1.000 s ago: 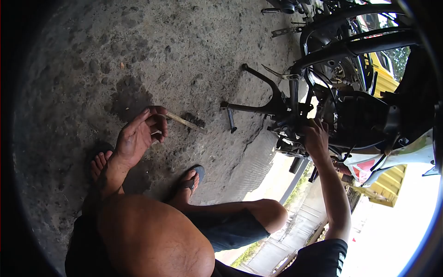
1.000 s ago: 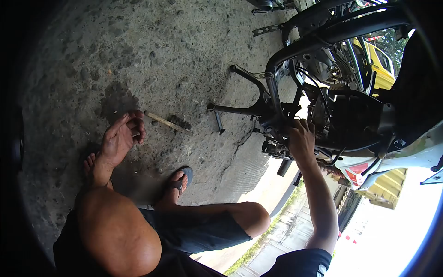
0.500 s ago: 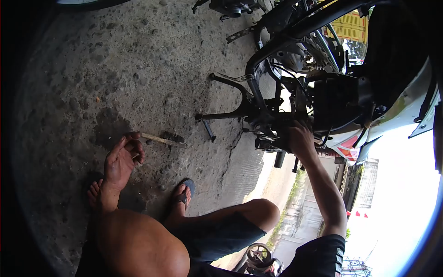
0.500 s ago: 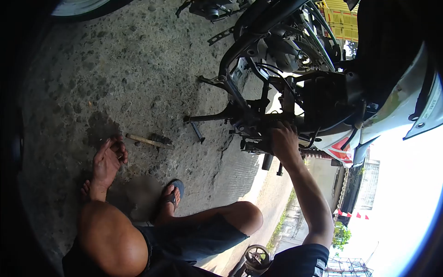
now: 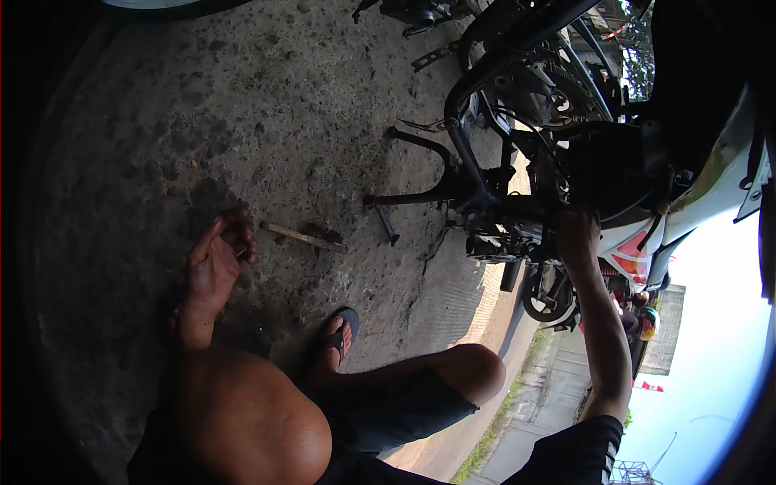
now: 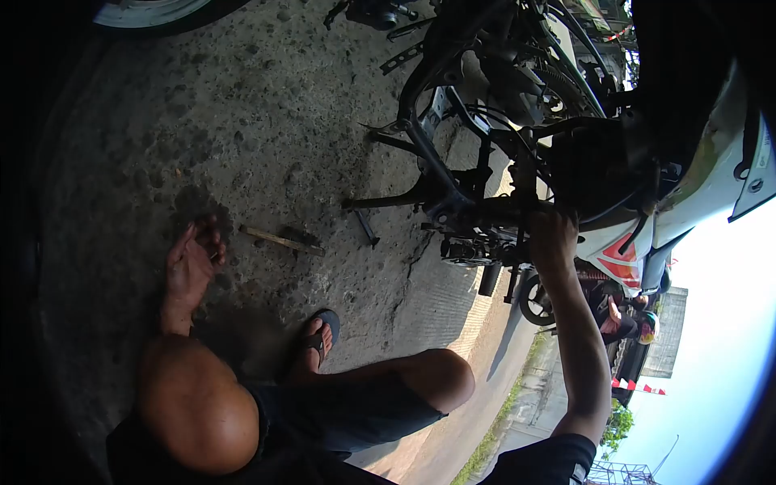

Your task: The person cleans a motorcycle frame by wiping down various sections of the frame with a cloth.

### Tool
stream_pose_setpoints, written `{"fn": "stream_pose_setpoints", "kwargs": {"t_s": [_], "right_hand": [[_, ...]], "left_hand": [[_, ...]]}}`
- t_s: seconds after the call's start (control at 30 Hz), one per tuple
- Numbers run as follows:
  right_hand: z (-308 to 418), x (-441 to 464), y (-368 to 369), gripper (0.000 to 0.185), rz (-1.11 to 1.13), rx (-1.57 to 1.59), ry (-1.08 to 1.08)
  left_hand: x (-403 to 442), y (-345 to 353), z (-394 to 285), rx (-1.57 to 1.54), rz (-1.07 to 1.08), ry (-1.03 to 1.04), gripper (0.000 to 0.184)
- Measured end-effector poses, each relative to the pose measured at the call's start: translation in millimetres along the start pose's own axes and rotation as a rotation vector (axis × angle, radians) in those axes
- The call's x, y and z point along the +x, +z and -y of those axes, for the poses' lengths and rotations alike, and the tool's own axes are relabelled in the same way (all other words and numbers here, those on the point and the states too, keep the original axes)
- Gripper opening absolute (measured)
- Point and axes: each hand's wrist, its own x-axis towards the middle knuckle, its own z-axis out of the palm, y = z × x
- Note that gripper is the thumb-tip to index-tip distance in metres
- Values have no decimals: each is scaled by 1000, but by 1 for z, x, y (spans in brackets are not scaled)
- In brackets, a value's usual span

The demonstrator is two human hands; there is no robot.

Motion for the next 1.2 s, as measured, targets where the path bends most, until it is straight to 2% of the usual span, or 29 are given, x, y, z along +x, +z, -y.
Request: {"fn": "stream_pose_setpoints", "kwargs": {"t_s": [0.03,0.1,0.13,0.17,0.23,0.3,0.37,0.43,0.5,0.57,0.63,0.67,0.7,0.77,0.83,0.9,0.97,1.0,1.07,1.1,1.17,1.2], "right_hand": [[0,-3,-3,17,5,0,6],[0,6,-19,14,298,281,293],[-1,10,-30,19,322,503,406],[4,7,-33,19,319,506,411],[25,-4,-37,22,-179,949,358],[62,-7,-45,20,-342,897,287],[85,-2,-21,24,-447,605,164],[104,12,8,33,-339,631,336],[128,15,84,34,-261,521,480],[133,17,93,29,-399,264,494],[103,11,80,25,-215,1095,613],[97,4,67,23,-230,1208,587],[96,2,61,23,-236,1294,665],[111,4,63,25,-542,1134,609],[139,5,76,31,-525,869,450],[160,-8,79,40,-449,1032,175],[192,-23,68,44,-460,1096,101],[192,-17,74,44,-470,1094,114],[194,-13,93,46,-703,1003,564],[202,-16,98,46,-708,1004,585],[222,-20,109,43,-648,1065,481],[239,-26,122,42,-502,1243,514]], "left_hand": [[-2,2,0,2,3,-7,38],[2,7,-3,-13,17,-7,37],[3,7,-3,-8,23,-10,37],[2,7,-2,-10,19,-29,37],[2,6,0,-2,20,-39,37],[2,5,2,-20,-45,-82,36],[3,4,5,3,-27,-96,36],[4,6,8,20,1,-94,36],[3,15,11,55,-6,-104,36],[-1,19,10,41,3,-105,36],[-6,16,9,58,-16,-94,36],[-7,15,8,70,-13,-80,36],[-5,14,7,85,-4,-66,36],[-3,12,9,91,-9,-60,36],[0,13,13,90,-74,-82,37],[2,14,16,108,-51,-112,37],[1,14,17,121,-29,-103,36],[1,13,17,120,-42,-115,35],[1,9,21,147,-57,-124,34],[1,7,20,168,-73,-122,34],[1,6,21,185,-66,-136,34],[-1,5,21,184,-78,-153,34]]}}
